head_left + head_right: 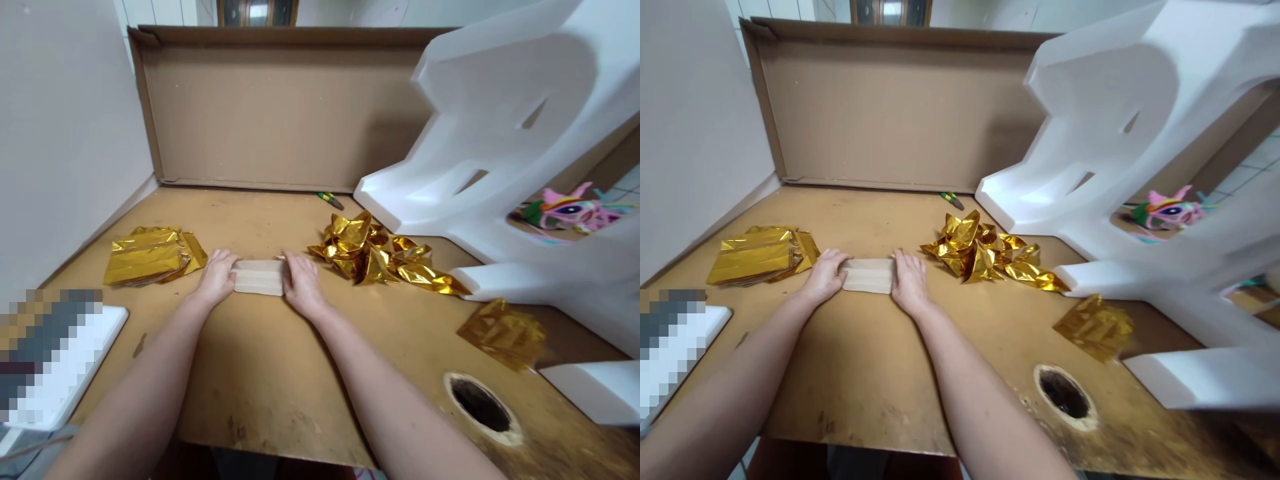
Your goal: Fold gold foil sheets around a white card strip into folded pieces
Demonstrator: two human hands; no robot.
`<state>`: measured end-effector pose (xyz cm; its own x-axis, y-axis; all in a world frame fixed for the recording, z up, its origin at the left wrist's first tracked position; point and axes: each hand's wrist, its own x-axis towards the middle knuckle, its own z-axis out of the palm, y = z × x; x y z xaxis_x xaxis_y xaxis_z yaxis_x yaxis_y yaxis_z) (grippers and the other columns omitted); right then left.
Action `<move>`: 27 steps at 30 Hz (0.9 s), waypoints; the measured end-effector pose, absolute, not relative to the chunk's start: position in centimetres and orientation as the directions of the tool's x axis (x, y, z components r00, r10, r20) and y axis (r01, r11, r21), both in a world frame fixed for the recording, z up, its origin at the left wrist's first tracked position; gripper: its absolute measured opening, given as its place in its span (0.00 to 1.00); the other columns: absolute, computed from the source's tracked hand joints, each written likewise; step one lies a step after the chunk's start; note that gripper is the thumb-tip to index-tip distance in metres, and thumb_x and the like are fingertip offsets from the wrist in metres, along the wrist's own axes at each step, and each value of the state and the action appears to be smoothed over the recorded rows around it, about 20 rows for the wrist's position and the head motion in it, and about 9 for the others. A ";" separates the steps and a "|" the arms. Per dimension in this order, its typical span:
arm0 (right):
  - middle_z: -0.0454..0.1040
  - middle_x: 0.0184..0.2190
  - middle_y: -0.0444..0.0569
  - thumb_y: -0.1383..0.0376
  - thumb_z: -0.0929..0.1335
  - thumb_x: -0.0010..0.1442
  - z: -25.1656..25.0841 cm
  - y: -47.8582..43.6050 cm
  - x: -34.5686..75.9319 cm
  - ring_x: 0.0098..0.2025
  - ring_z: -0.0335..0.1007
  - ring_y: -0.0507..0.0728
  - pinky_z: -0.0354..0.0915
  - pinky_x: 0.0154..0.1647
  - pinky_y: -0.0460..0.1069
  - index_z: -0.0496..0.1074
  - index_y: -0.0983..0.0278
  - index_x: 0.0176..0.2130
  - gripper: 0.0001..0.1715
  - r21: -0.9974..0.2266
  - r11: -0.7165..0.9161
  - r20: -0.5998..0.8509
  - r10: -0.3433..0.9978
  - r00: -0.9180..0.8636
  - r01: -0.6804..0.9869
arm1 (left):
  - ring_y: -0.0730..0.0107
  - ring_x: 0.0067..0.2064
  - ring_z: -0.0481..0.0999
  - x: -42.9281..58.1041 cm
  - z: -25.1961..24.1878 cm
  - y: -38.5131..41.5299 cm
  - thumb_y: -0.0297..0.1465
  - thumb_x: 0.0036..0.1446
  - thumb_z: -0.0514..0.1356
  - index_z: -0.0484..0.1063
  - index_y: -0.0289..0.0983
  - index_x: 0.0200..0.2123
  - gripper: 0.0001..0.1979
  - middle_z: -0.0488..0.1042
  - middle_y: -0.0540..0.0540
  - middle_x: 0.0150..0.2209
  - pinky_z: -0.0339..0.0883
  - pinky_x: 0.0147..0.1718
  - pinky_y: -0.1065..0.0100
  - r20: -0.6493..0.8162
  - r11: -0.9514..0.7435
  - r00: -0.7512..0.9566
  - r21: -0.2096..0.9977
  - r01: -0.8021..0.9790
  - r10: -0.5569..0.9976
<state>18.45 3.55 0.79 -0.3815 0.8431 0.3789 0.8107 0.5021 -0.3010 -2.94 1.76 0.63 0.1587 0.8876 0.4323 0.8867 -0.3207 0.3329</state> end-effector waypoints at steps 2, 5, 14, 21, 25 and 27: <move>0.69 0.47 0.60 0.75 0.60 0.48 1.0 3.3 18.4 0.52 0.59 0.65 0.54 0.55 0.62 0.64 0.68 0.55 0.33 -0.262 0.533 0.405 0.817 -0.410 0.805 | 0.59 0.44 0.70 -3.0 0.8 1.7 0.20 0.48 0.54 0.75 0.37 0.37 0.15 0.73 0.45 0.35 0.67 0.47 0.59 0.390 -0.335 0.203 0.306 0.891 0.898; 0.71 0.41 0.57 0.76 0.60 0.49 1.3 2.9 18.5 0.48 0.61 0.64 0.56 0.51 0.58 0.71 0.66 0.46 0.25 -0.225 0.571 0.389 0.795 -0.465 0.789 | 0.61 0.42 0.71 -3.0 0.9 1.6 0.19 0.49 0.52 0.76 0.36 0.34 0.15 0.74 0.45 0.34 0.67 0.45 0.61 0.334 -0.350 0.252 0.276 0.895 0.908; 0.72 0.40 0.55 0.74 0.60 0.56 2.0 1.9 18.6 0.45 0.61 0.61 0.55 0.48 0.54 0.73 0.66 0.43 0.19 -0.148 0.598 0.270 0.790 -0.550 0.787 | 0.58 0.48 0.72 -1.7 1.9 0.2 0.28 0.56 0.53 0.75 0.34 0.42 0.13 0.74 0.40 0.45 0.65 0.50 0.61 0.207 -0.365 0.320 0.245 0.898 0.925; 0.72 0.40 0.57 0.72 0.59 0.60 2.4 1.5 18.5 0.45 0.61 0.61 0.55 0.48 0.54 0.74 0.66 0.42 0.17 -0.111 0.600 0.241 0.790 -0.564 0.793 | 0.60 0.61 0.62 0.2 1.4 -0.7 0.37 0.62 0.49 0.64 0.34 0.55 0.22 0.64 0.39 0.59 0.55 0.59 0.60 0.126 -0.493 0.478 0.278 0.824 0.869; 0.71 0.42 0.56 0.70 0.60 0.59 2.9 0.8 18.2 0.46 0.61 0.61 0.55 0.49 0.55 0.71 0.66 0.47 0.18 -0.138 0.626 0.269 0.769 -0.580 0.767 | 0.59 0.62 0.60 0.1 1.1 -0.6 0.39 0.62 0.49 0.62 0.35 0.57 0.23 0.62 0.39 0.60 0.54 0.59 0.57 0.099 -0.484 0.477 0.295 0.824 0.873; 0.71 0.44 0.58 0.67 0.60 0.60 3.1 0.2 17.7 0.48 0.61 0.61 0.56 0.51 0.56 0.69 0.68 0.50 0.19 -0.159 0.644 0.274 0.757 -0.594 0.748 | 0.59 0.61 0.62 0.0 1.1 -0.6 0.37 0.62 0.50 0.62 0.35 0.56 0.22 0.64 0.40 0.59 0.55 0.59 0.57 0.120 -0.502 0.490 0.308 0.808 0.863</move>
<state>17.68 0.17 3.11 -0.5935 0.7567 0.2740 0.7481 0.6443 -0.1588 0.02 -0.65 1.15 0.4905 0.8631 0.1205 0.8081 -0.5022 0.3078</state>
